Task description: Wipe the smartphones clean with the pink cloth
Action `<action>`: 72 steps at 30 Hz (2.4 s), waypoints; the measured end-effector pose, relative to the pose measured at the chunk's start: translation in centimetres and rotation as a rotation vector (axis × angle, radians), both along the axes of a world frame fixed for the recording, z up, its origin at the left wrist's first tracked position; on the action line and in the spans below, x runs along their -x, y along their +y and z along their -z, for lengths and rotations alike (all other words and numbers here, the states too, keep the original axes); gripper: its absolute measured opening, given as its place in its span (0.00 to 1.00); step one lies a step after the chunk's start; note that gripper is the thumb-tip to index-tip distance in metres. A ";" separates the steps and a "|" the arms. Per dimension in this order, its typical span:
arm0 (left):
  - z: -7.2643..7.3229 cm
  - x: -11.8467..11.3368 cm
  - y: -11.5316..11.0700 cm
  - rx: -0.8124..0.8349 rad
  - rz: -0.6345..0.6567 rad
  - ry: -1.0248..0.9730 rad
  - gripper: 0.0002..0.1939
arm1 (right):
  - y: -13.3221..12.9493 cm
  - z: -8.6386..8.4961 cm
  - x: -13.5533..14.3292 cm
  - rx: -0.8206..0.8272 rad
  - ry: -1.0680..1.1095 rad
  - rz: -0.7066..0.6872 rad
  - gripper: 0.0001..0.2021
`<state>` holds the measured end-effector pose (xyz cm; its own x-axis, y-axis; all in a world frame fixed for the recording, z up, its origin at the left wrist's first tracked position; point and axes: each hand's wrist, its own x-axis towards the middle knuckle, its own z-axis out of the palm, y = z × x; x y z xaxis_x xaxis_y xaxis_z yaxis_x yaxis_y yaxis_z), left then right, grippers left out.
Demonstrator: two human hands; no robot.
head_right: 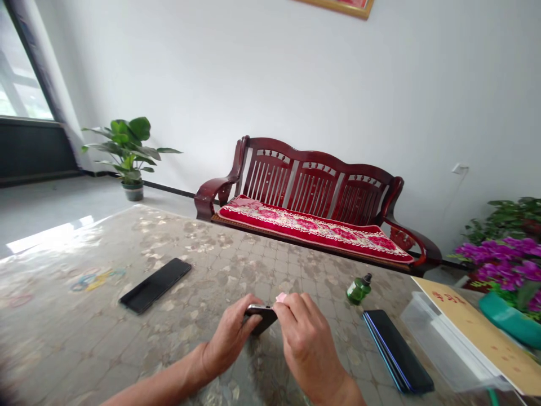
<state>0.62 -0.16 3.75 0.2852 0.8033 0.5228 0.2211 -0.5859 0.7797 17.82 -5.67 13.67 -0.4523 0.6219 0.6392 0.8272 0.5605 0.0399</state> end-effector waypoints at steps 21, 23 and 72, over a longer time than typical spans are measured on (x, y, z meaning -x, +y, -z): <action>-2.5 0.1 -0.6 -0.087 -0.065 -0.200 0.05 | -0.1 -1.9 1.1 0.073 -0.143 0.010 0.12; -2.6 0.1 -0.6 -0.083 -0.065 -0.195 0.05 | -0.1 -1.9 0.9 0.088 -0.154 0.016 0.12; -2.6 -0.1 -0.5 0.017 -0.069 -0.181 0.03 | 0.0 -2.5 1.7 0.049 -0.257 0.018 0.14</action>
<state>0.76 -0.61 6.32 0.1320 0.8267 0.5469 0.1151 -0.5608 0.8199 16.09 -5.71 16.21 -0.5849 0.6584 0.4737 0.8030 0.5524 0.2237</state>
